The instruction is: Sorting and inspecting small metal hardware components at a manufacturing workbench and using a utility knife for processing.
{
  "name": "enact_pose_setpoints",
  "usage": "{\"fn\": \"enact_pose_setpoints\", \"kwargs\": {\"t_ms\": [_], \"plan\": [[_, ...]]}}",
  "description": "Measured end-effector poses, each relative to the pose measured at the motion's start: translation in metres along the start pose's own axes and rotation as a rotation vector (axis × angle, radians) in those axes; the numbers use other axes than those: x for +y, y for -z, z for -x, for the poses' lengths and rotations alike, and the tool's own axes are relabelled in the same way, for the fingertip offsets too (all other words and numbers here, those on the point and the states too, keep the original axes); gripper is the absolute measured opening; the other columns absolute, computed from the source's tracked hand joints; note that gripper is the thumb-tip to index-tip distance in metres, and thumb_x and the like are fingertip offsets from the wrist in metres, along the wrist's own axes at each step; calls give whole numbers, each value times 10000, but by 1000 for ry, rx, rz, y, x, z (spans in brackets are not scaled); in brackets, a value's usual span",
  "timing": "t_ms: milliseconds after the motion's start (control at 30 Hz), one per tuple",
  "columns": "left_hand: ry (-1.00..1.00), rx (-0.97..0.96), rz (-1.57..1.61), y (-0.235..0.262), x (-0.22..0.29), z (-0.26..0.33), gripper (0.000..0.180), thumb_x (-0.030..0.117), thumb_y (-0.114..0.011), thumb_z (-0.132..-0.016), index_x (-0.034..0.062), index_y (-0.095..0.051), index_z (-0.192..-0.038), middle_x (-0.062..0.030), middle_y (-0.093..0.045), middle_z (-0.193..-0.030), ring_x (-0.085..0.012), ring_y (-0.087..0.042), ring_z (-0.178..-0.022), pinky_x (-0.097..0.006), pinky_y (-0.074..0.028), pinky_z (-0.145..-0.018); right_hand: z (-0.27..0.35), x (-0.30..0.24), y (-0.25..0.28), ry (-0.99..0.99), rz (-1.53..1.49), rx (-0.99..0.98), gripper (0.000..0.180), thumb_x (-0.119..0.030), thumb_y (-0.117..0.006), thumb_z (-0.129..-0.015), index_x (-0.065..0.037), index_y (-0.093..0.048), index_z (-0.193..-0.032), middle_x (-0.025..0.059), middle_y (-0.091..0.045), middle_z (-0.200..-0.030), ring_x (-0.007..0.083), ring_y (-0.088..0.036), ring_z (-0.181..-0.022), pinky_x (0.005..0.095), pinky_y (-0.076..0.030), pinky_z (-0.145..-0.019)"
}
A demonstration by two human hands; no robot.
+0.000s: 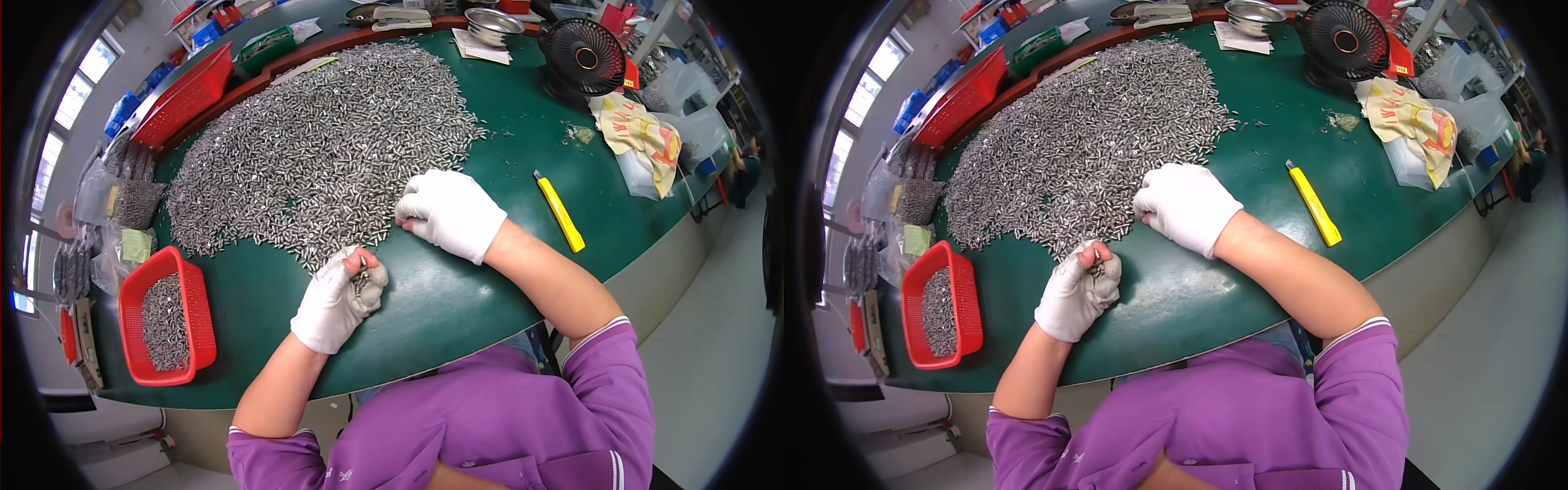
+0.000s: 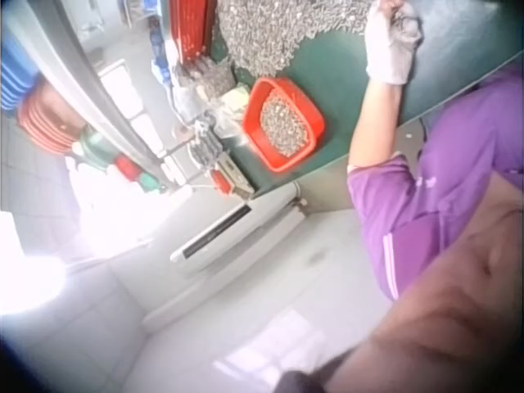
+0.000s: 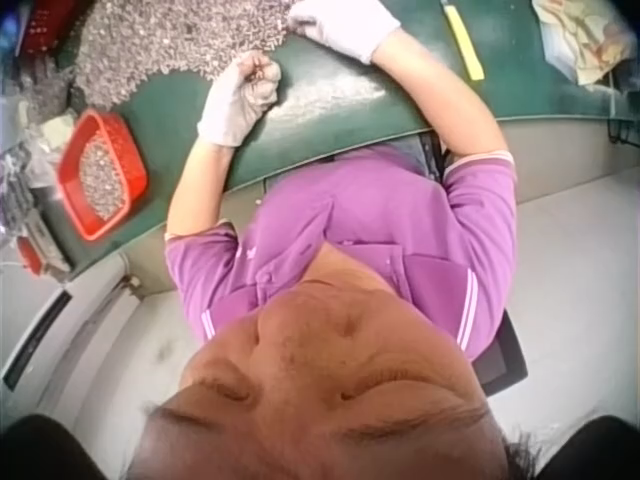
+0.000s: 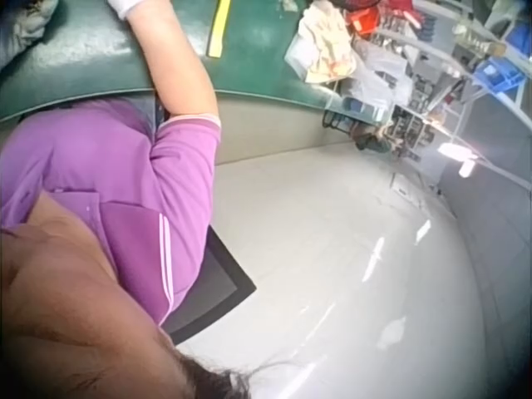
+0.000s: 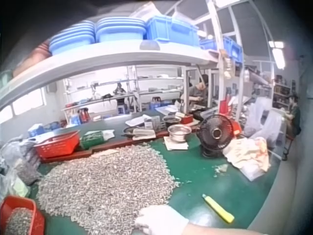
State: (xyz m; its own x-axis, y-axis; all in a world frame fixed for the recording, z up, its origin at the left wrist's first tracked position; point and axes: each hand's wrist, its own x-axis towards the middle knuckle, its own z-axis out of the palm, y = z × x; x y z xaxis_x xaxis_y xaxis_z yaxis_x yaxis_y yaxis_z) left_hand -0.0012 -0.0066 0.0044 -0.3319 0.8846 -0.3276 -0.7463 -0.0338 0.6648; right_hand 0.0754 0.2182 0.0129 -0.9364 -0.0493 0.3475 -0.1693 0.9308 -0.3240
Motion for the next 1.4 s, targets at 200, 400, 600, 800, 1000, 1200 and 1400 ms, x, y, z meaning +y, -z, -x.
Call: {"fn": "enact_pose_setpoints", "kwargs": {"t_ms": [200, 400, 600, 800, 1000, 1200, 1400], "plan": [[-42, 21, -25, -3, -1, -1, 276, 367, -583, -949, 105, -590, -1037, -58, -565, -878, -126, -436, -614, -262, -366, -566, 0, 2, 5, 21, 12, -37, 55, -188, -666, -781, -144, -690, -804, 53, -629, -811, 274, -625, -821, 410, -510, -707], [-17, -36, 7, 3, 0, -1, 274, 363, -575, -963, 100, -572, -1043, -39, -597, -919, -91, -508, -682, -225, -416, -621, 2, 1, 8, 35, 23, -90, 84, -212, -686, -776, -137, -677, -813, 48, -623, -805, 273, -618, -799, 402, -503, -696], [-12, -32, 6, 1, 0, -1, 268, 358, -580, -963, 103, -574, -1043, -30, -598, -917, -88, -502, -681, -222, -414, -621, 1, 4, 12, 39, -2, -133, 100, -224, -685, -781, -130, -656, -802, 50, -614, -802, 275, -615, -797, 408, -496, -685], [-31, 8, -40, -3, -1, -1, 263, 350, -622, -933, 112, -602, -1043, -42, -561, -875, -111, -425, -613, -248, -362, -559, -2, -6, 9, 79, -1, -111, 166, -252, -680, -791, -99, -629, -830, 85, -604, -875, 303, -598, -857, 420, -484, -734], [20, -43, -68, -6, 0, 0, 172, 281, -634, -946, 128, -603, -1018, 18, -616, -851, -44, -484, -676, -186, -393, -613, -2, -22, 6, 237, -342, 38, 246, -326, -704, -795, -98, -632, -857, 80, -610, -914, 292, -596, -883, 397, -480, -786], [40, -39, -50, -3, -1, 1, 154, 267, -632, -948, 124, -602, -998, 14, -612, -851, -53, -497, -678, -193, -399, -608, -2, -22, 7, 241, -416, 51, 193, -274, -735, -773, -113, -666, -853, 61, -621, -885, 272, -612, -849, 381, -496, -749], [42, -48, -30, -3, 1, 0, 176, 297, -620, -950, 125, -581, -953, -1, -600, -860, -82, -514, -694, -214, -416, -620, -2, -12, 12, 64, -227, 101, 111, -174, -689, -804, -112, -691, -895, 54, -646, -889, 263, -612, -857, 377, -501, -756]]}}
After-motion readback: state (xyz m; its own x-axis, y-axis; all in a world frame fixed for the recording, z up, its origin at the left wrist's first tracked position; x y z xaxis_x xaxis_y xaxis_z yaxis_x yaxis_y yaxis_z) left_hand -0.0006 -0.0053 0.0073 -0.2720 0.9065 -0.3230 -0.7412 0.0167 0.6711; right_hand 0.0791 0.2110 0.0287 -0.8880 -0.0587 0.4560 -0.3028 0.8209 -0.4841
